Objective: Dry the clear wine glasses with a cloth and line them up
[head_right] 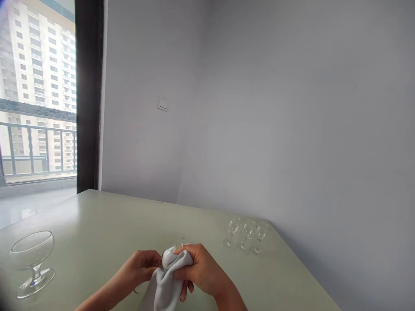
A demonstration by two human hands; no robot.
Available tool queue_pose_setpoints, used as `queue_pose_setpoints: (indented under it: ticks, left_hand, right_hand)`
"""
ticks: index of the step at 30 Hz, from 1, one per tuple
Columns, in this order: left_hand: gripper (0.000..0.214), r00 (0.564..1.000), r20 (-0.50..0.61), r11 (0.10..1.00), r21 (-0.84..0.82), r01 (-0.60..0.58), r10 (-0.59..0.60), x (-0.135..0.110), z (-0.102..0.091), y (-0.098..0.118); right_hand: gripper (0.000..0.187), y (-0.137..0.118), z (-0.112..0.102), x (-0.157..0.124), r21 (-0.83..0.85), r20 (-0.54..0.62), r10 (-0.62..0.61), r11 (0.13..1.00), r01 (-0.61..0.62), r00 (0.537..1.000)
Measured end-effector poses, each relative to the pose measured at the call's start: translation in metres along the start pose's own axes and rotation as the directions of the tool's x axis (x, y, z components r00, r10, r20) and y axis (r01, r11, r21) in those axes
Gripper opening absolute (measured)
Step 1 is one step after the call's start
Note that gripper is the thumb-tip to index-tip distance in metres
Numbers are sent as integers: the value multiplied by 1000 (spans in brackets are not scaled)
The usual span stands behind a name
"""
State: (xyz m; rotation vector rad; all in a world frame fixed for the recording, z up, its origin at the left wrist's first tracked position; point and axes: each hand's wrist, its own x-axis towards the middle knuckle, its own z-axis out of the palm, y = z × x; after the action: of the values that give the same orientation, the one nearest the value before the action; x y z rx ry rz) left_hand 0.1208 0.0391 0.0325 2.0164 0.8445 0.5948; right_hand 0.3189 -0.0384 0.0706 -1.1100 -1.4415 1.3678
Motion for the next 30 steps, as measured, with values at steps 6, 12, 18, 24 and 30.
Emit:
queue_pose_setpoints:
  ticks: [6, 12, 18, 24, 30]
  left_hand:
    - [18, 754, -246, 627, 732, -268, 609, -4, -2, -8]
    - [17, 909, -229, 850, 485, -204, 348, 1, -12, -9]
    - [11, 989, -77, 960, 260, -100, 124, 1, -8, -2]
    - [17, 832, -184, 667, 696, -266, 523, -4, -9, -7]
    - [6, 976, -62, 912, 373, -171, 208, -5, -12, 2]
  right_hand:
    - [34, 18, 9, 18, 311, -193, 11, 949, 51, 981]
    - [33, 6, 10, 9, 57, -108, -23, 998, 29, 994]
    - [28, 5, 1, 2, -116, -41, 38, 992, -42, 998]
    - [34, 27, 15, 19, 182, -121, -4, 983, 27, 993]
    - [40, 4, 6, 1, -115, 24, 65, 991, -62, 998]
